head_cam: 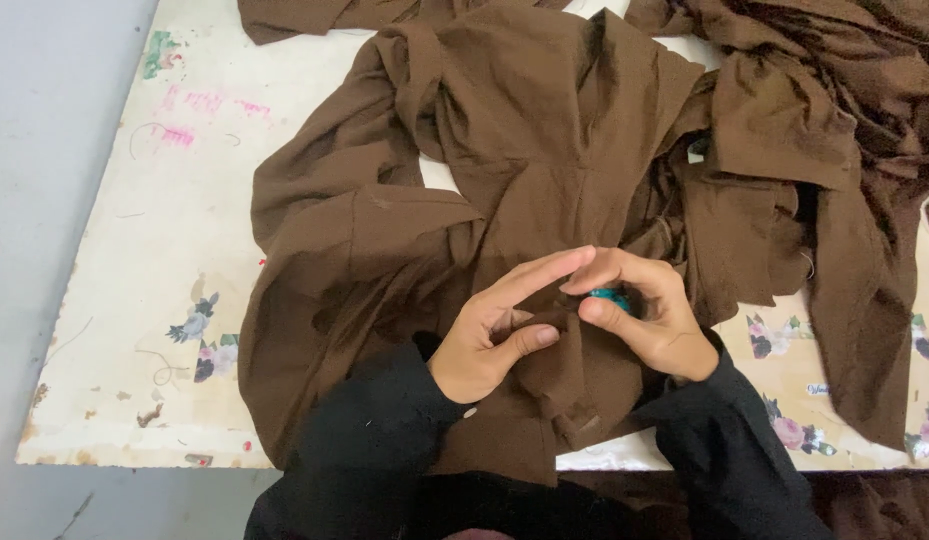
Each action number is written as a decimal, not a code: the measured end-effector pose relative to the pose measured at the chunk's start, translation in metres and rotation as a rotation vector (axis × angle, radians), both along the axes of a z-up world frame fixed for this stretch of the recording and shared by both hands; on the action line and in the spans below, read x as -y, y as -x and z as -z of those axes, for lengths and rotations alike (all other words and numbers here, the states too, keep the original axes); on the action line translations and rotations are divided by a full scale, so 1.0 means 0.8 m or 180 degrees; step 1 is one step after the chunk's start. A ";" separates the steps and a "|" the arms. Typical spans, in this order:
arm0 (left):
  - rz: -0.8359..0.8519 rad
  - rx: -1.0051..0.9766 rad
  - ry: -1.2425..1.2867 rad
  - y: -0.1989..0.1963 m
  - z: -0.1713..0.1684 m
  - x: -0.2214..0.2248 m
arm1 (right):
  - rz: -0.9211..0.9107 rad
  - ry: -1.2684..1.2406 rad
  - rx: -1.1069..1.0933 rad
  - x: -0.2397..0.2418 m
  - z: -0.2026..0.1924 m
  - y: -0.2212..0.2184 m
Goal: Trimming loose threads from brown garments using thread snips in a sewing factory.
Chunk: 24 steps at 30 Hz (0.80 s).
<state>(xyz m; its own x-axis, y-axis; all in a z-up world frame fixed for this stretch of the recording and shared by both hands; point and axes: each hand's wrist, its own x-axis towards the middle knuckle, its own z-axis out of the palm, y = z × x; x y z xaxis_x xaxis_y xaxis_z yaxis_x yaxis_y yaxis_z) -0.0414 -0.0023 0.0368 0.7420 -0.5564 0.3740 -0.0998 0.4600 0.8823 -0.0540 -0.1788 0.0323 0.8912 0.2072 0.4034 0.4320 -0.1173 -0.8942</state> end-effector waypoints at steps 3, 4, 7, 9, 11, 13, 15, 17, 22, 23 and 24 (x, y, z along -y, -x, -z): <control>0.0062 -0.0024 0.0018 -0.002 0.002 -0.001 | 0.0000 -0.0113 0.0168 -0.001 0.005 0.001; 0.0061 -0.0023 0.0018 -0.002 0.002 -0.001 | -0.0002 -0.0113 0.0169 -0.001 0.004 0.000; 0.0043 -0.0047 0.0011 -0.001 0.004 0.000 | -0.0036 -0.0126 0.0232 -0.002 0.003 0.000; 0.0051 -0.0033 0.0048 -0.002 0.006 0.001 | -0.0035 -0.0099 0.0218 -0.001 0.004 -0.001; 0.0035 -0.0003 0.0033 -0.003 0.008 0.001 | -0.0029 -0.0115 0.0188 0.002 0.007 -0.001; 0.0015 0.0023 0.0022 -0.003 0.006 0.000 | -0.0026 -0.0128 0.0154 0.007 0.010 -0.003; -0.0052 0.0089 0.0091 -0.003 -0.002 -0.002 | 0.0240 -0.0125 -0.0089 0.013 0.012 -0.005; -0.0118 0.0153 0.0121 -0.007 -0.002 -0.005 | 0.0145 -0.0070 -0.0201 0.004 0.003 -0.014; -0.0057 0.0143 0.0280 -0.019 0.002 -0.009 | -0.0824 0.0177 -0.0847 -0.018 0.024 -0.016; -0.0298 0.0220 0.0220 -0.020 0.002 -0.009 | -0.0372 0.0008 -0.1259 -0.021 0.039 -0.012; -0.0561 0.0282 0.0162 -0.020 0.002 -0.010 | 0.0067 -0.0160 -0.1678 -0.025 0.055 -0.009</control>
<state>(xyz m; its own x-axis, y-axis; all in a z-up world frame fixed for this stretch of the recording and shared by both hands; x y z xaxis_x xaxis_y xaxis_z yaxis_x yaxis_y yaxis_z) -0.0250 0.0053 0.0349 0.7892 -0.3996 0.4664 -0.2589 0.4722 0.8426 -0.0471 -0.1590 -0.0114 0.9796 0.1789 -0.0916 -0.0798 -0.0724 -0.9942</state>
